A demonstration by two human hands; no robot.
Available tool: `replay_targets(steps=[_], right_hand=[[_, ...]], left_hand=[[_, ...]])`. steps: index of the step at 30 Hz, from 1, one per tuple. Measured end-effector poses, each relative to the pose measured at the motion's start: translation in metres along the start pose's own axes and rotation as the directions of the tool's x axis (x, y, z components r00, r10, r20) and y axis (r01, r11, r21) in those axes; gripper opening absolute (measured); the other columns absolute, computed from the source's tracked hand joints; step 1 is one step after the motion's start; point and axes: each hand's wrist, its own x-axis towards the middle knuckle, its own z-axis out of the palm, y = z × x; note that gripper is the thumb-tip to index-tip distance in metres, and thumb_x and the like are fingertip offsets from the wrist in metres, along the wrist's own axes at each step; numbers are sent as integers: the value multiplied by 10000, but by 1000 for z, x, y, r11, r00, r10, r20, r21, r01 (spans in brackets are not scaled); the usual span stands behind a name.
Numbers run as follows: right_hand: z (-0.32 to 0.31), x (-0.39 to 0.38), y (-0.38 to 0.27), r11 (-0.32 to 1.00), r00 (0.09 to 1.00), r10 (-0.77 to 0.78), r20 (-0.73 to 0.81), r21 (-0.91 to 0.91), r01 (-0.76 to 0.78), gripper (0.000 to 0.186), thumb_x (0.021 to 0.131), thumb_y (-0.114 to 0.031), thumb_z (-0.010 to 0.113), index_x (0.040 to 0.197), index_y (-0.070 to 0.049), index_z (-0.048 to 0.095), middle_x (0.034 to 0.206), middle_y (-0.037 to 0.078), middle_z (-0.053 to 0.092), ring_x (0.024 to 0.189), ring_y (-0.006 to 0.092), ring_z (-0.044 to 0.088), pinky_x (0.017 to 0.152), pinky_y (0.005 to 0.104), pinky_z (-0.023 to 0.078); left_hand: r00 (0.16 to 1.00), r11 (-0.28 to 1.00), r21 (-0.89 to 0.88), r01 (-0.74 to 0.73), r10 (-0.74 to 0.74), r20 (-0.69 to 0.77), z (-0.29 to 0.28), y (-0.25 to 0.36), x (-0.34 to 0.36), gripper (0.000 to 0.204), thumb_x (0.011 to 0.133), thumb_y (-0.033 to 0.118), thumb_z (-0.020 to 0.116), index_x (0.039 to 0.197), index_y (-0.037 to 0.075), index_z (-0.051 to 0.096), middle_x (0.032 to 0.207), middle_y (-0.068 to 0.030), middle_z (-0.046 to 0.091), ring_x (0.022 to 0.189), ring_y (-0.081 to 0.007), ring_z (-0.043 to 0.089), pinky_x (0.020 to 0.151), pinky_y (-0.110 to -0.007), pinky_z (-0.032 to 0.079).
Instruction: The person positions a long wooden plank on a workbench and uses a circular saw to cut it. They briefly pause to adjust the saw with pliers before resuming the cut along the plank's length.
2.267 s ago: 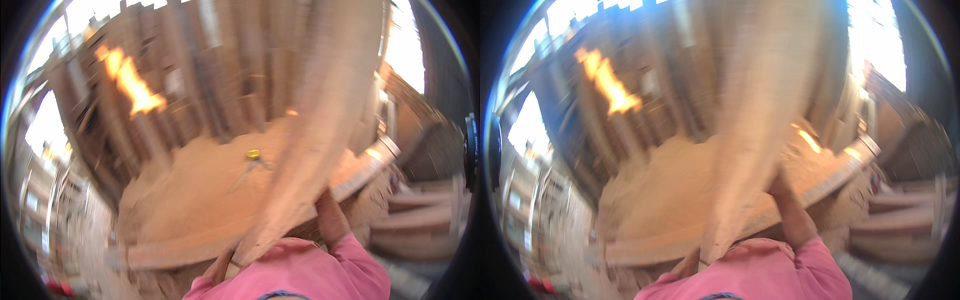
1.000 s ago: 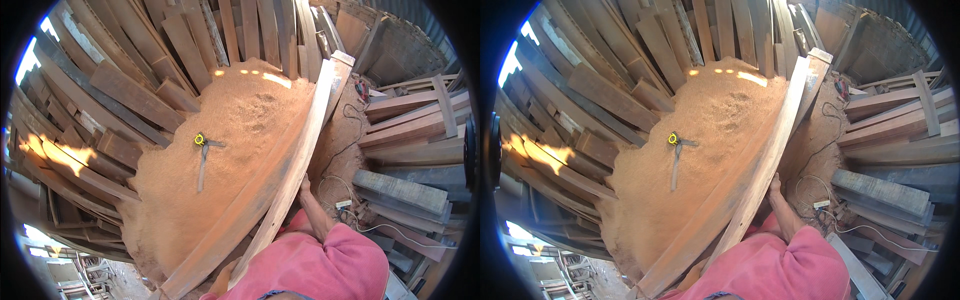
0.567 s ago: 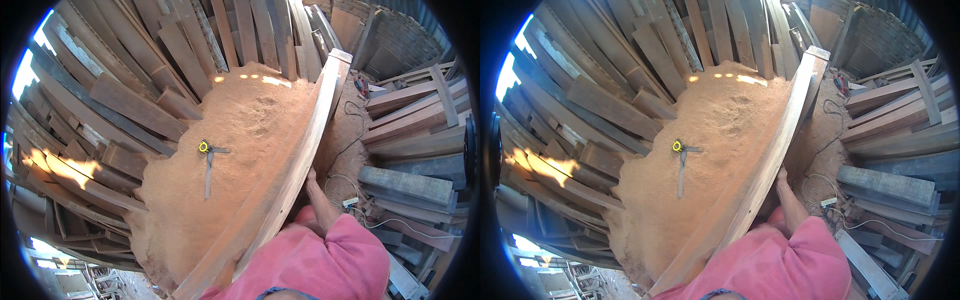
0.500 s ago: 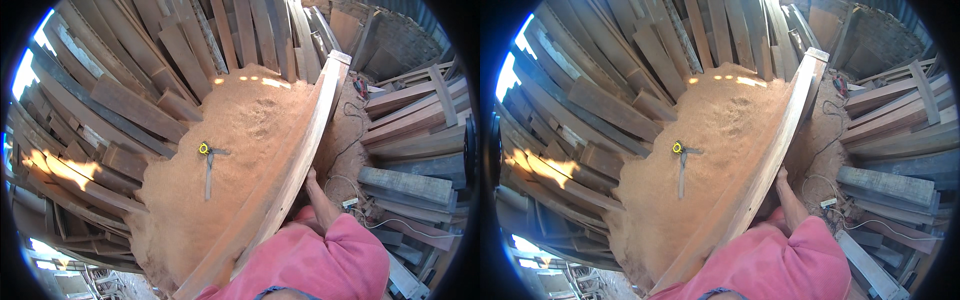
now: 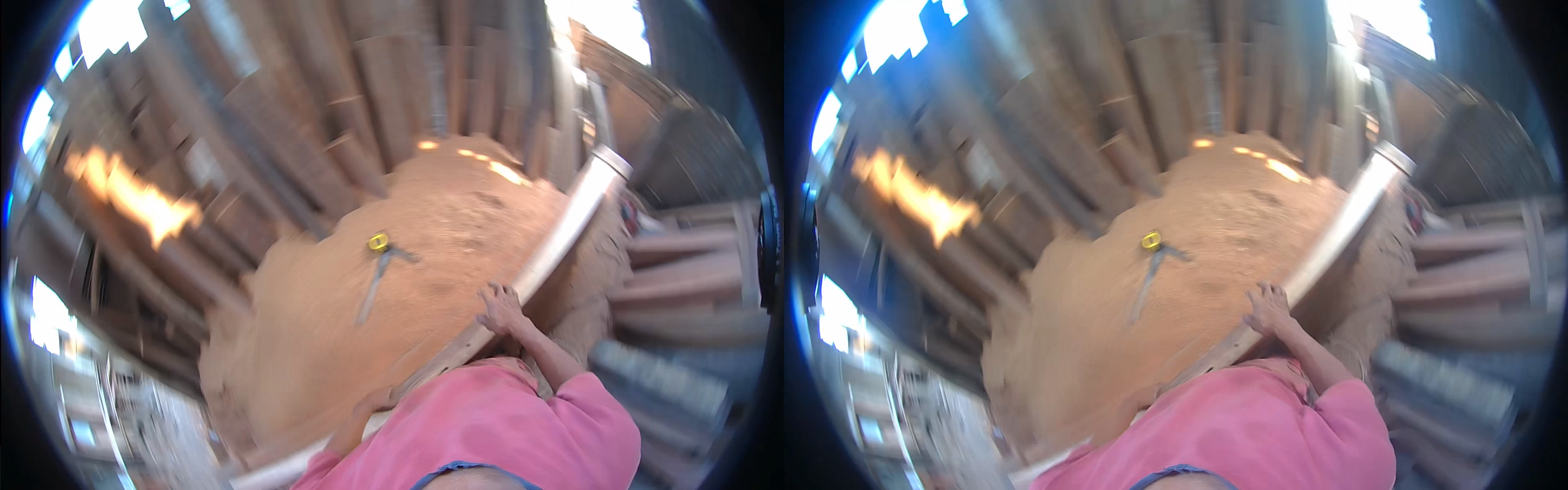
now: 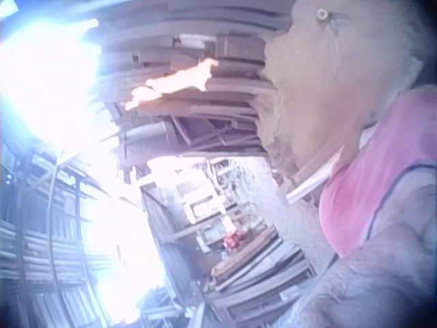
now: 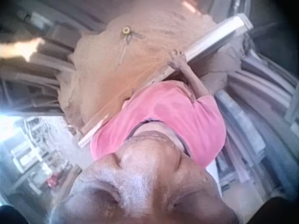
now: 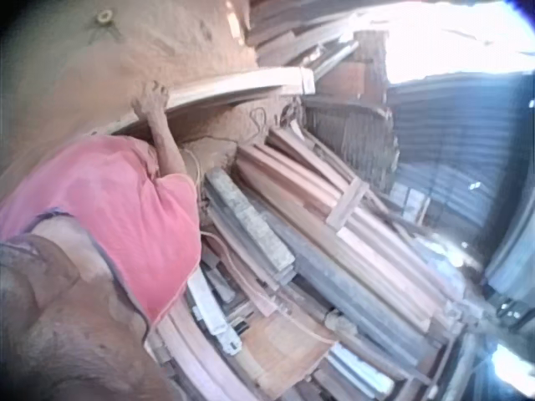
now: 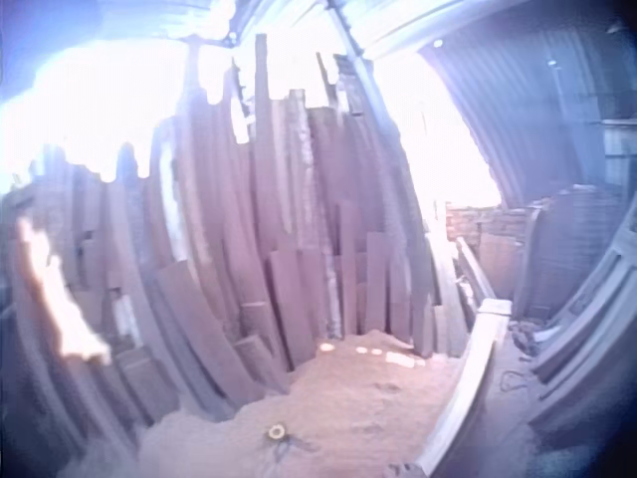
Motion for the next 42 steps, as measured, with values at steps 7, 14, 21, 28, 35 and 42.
replay_targets(steps=[7,14,21,28,35,42], right_hand=[[17,10,-46,899,723,-246,646,-127,420,765,765,-566,783,1360,-120,602,1370,252,584,1316,461,463,1139,557,300],[32,34,-43,761,480,-295,827,-101,641,873,825,-387,799,1533,-127,360,1517,244,419,1365,478,438,1147,600,351],[131,55,12,608,509,-545,666,-105,787,866,849,-441,759,1515,-126,303,1439,250,478,1288,476,520,1046,577,452],[72,40,-34,607,468,-394,791,-158,779,921,705,-451,894,1340,-8,394,1298,241,582,1209,432,599,1006,502,512],[67,61,44,630,594,-266,759,-329,703,965,651,-435,932,1328,-1,399,1286,235,591,1210,411,601,1010,498,511],[67,67,54,694,696,-155,701,-424,582,938,658,-443,924,1325,-12,425,1280,231,599,1211,414,595,1006,518,502]], left_hand=[[641,891,-97,444,-391,-661,23,69,-34,866,871,640,630,1565,173,407,1645,-333,167,1528,-523,146,1212,-672,108],[-407,397,-914,81,-824,-393,65,70,-90,1130,817,554,764,1616,47,146,1606,-435,79,1520,-566,94,1218,-655,137],[-357,169,-967,-191,-930,-92,48,65,-81,1228,782,438,805,1644,134,-15,1591,-451,31,1442,-613,261,1164,-586,335],[-383,174,-960,-220,-920,-79,53,45,-62,1160,800,357,766,1644,167,-5,1554,-493,-1,1352,-628,387,1113,-583,390],[-379,212,-946,-246,-919,-107,60,85,23,1152,802,382,771,1640,138,18,1550,-493,-18,1410,-643,260,1160,-584,323],[-485,340,-923,-182,-847,-217,72,87,53,1142,787,363,778,1636,125,54,1534,-508,-25,1413,-666,183,1177,-620,247]])
